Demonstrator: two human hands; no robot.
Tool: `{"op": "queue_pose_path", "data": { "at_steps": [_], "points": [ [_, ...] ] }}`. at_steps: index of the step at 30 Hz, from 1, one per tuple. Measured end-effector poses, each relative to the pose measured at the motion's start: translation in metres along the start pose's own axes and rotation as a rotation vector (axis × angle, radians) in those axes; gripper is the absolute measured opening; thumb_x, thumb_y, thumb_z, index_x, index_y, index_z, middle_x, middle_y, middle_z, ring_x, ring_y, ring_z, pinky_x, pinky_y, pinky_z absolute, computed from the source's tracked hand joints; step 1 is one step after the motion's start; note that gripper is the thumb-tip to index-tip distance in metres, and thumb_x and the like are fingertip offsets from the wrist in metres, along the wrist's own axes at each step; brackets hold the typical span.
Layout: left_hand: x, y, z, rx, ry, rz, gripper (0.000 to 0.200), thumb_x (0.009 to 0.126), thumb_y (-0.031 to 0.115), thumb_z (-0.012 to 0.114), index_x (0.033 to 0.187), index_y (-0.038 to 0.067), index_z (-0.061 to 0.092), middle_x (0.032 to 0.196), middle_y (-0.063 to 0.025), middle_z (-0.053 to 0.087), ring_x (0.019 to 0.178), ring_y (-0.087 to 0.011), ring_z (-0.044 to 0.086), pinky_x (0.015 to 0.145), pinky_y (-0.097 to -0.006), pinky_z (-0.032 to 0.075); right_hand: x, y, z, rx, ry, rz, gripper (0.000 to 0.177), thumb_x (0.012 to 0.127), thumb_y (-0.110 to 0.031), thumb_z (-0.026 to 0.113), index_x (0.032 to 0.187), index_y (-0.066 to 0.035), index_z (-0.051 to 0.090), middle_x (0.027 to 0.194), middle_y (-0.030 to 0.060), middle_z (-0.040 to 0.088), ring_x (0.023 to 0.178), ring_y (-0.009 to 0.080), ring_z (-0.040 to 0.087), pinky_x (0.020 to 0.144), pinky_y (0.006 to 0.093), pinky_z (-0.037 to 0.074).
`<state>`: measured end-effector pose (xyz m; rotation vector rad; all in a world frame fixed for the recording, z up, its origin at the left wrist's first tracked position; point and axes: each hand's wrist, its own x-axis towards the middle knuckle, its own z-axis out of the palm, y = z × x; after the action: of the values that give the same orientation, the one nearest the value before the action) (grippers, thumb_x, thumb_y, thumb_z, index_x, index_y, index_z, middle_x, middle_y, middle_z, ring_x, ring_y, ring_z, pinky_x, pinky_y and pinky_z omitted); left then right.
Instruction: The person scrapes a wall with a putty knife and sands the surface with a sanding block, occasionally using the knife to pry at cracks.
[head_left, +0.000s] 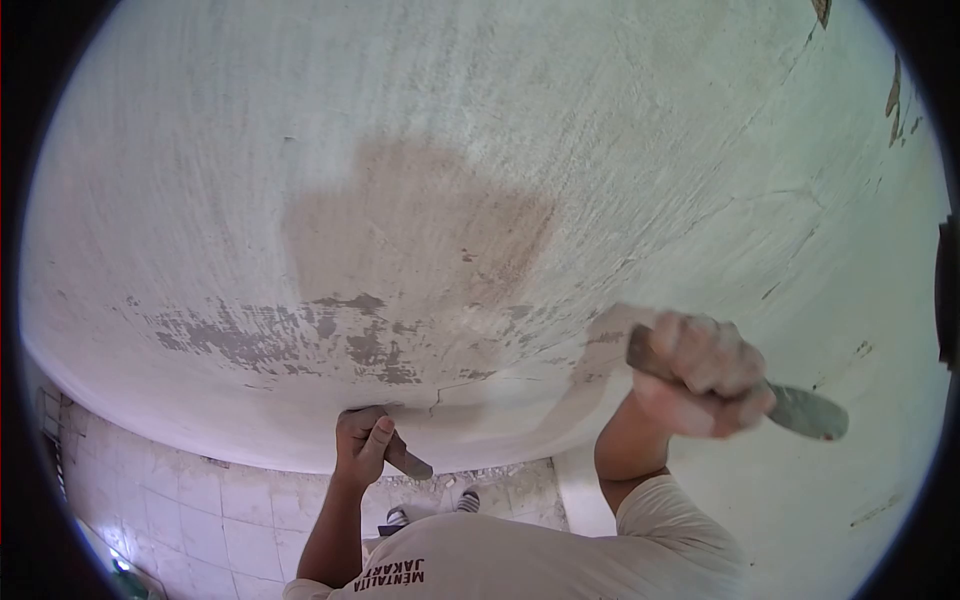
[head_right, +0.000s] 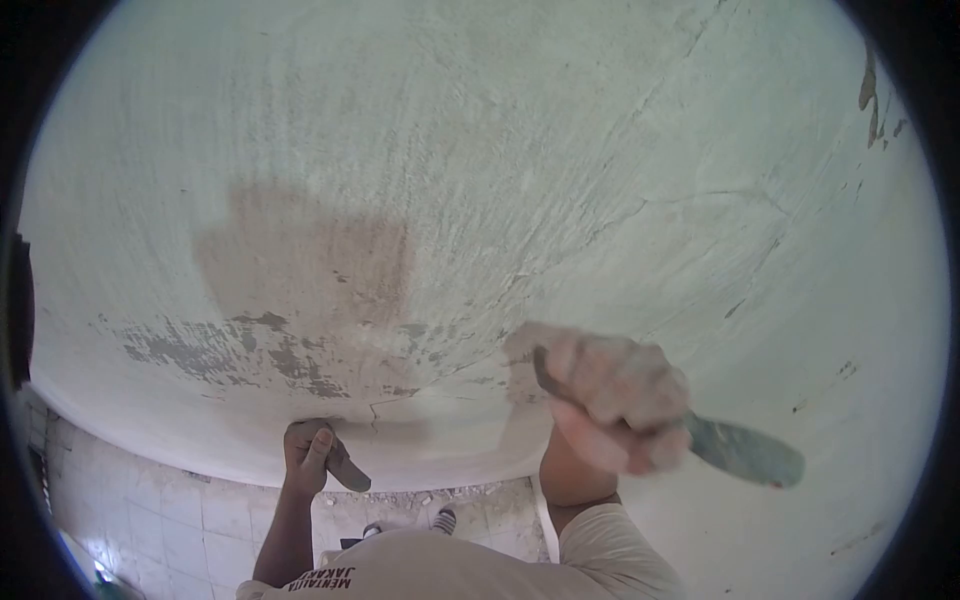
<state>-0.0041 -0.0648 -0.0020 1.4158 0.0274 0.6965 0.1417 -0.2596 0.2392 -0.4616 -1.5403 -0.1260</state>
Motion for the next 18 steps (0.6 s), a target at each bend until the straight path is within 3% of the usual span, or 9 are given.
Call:
{"op": "queue_pose_path", "data": {
  "at_steps": [3,4,11,18],
  "points": [
    [0.001,0.005,0.002,0.013,-0.003,0.006,0.047,0.096,0.032,0.052,0.059,0.003,0.049,0.048,-0.0052,0.055,0.040,-0.0127,0.054,0.040,-0.0242,0.042,-0.001,0.003,-0.008,-0.200,-0.116,-0.031,0.040,0.090,-0.027,0.046,0.058,-0.015,0.027,0.049,-0.0034,0.026,0.048,0.0131,0.023,0.050,0.0309,0.022],
    [0.001,0.004,0.002,0.020,-0.006,0.013,0.047,0.096,0.032,0.051,0.059,0.003,0.049,0.048,-0.0052,0.055,0.040,-0.0127,0.054,0.040,-0.0244,0.042,-0.006,0.017,-0.013,-0.184,-0.074,0.065,0.039,0.091,-0.029,0.044,0.058,-0.015,0.027,0.049,-0.0037,0.027,0.047,0.0133,0.021,0.049,0.0311,0.022],
    [0.000,0.003,0.001,0.039,-0.002,0.011,0.046,0.096,0.032,0.051,0.060,0.003,0.049,0.048,-0.0055,0.055,0.041,-0.0125,0.054,0.042,-0.0245,0.042,-0.002,-0.008,-0.005,-0.026,-0.049,-0.073,0.042,0.092,-0.035,0.045,0.059,-0.016,0.025,0.049,-0.0028,0.024,0.050,0.0129,0.022,0.053,0.0302,0.022],
    [-0.002,-0.007,-0.001,0.021,-0.015,-0.008,0.047,0.095,0.035,0.052,0.061,0.003,0.049,0.048,-0.0059,0.056,0.041,-0.0118,0.054,0.042,-0.0246,0.041,-0.006,0.018,-0.006,-0.187,0.157,-0.095,0.049,0.095,-0.046,0.042,0.059,-0.018,0.023,0.049,-0.0035,0.020,0.051,0.0126,0.021,0.055,0.0294,0.022]
  ]
}}
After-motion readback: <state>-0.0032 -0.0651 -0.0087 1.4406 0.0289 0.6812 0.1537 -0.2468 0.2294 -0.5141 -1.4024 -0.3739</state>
